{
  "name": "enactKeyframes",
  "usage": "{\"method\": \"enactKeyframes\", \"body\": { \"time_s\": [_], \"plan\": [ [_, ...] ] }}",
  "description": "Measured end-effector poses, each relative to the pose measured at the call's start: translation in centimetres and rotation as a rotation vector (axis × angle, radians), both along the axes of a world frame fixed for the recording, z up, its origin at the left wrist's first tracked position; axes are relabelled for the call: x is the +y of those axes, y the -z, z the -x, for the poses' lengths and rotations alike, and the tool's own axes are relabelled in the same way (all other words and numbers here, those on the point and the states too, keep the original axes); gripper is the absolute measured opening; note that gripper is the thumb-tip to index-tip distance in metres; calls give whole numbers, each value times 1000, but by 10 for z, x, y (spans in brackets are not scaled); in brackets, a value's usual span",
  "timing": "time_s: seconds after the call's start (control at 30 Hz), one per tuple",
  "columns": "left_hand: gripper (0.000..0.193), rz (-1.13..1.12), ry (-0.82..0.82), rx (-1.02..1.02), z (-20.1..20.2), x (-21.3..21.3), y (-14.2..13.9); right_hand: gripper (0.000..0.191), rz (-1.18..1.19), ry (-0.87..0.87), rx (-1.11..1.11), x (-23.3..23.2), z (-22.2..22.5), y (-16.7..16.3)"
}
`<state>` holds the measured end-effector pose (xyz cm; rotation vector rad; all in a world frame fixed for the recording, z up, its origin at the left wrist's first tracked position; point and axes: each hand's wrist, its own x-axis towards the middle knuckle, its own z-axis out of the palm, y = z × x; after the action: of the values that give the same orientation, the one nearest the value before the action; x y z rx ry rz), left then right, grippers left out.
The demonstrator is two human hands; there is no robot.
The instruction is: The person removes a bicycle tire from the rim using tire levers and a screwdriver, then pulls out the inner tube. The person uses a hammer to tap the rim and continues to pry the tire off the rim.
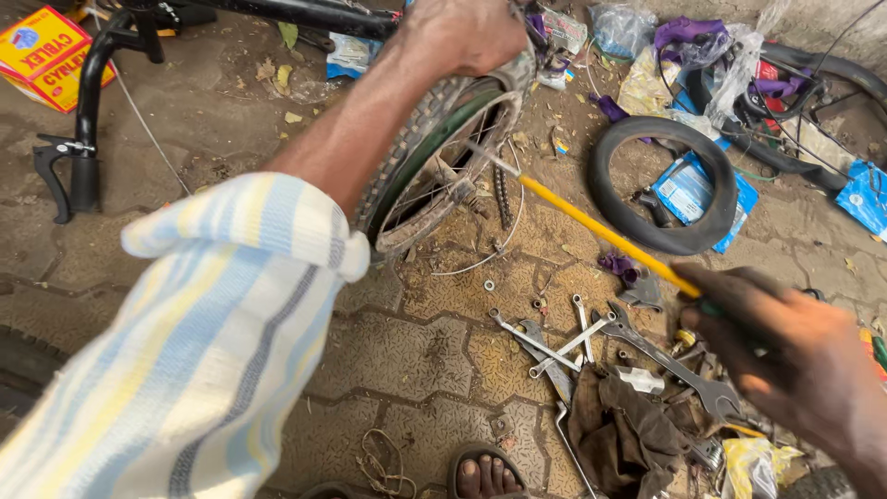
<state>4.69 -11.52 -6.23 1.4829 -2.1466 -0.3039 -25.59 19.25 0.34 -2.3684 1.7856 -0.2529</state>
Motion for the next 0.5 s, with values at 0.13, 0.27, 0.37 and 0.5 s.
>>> {"method": "enactKeyframes", "body": {
  "time_s": [0.13,0.27,0.37,0.5],
  "plan": [
    [28,103,84,127,-11,16,-10,45,60,2,165,-14,-2,-17],
    [37,152,127,283,3,28,-13,43,-1,-66,12,-21,12,-21],
    [29,-103,158,120,11,22,-16,44,69,-86,-44,-17,27,-16],
    [27,-30,227,188,19,13,-13,49,128,-92,-14,-8,40,-13]
  ]
}}
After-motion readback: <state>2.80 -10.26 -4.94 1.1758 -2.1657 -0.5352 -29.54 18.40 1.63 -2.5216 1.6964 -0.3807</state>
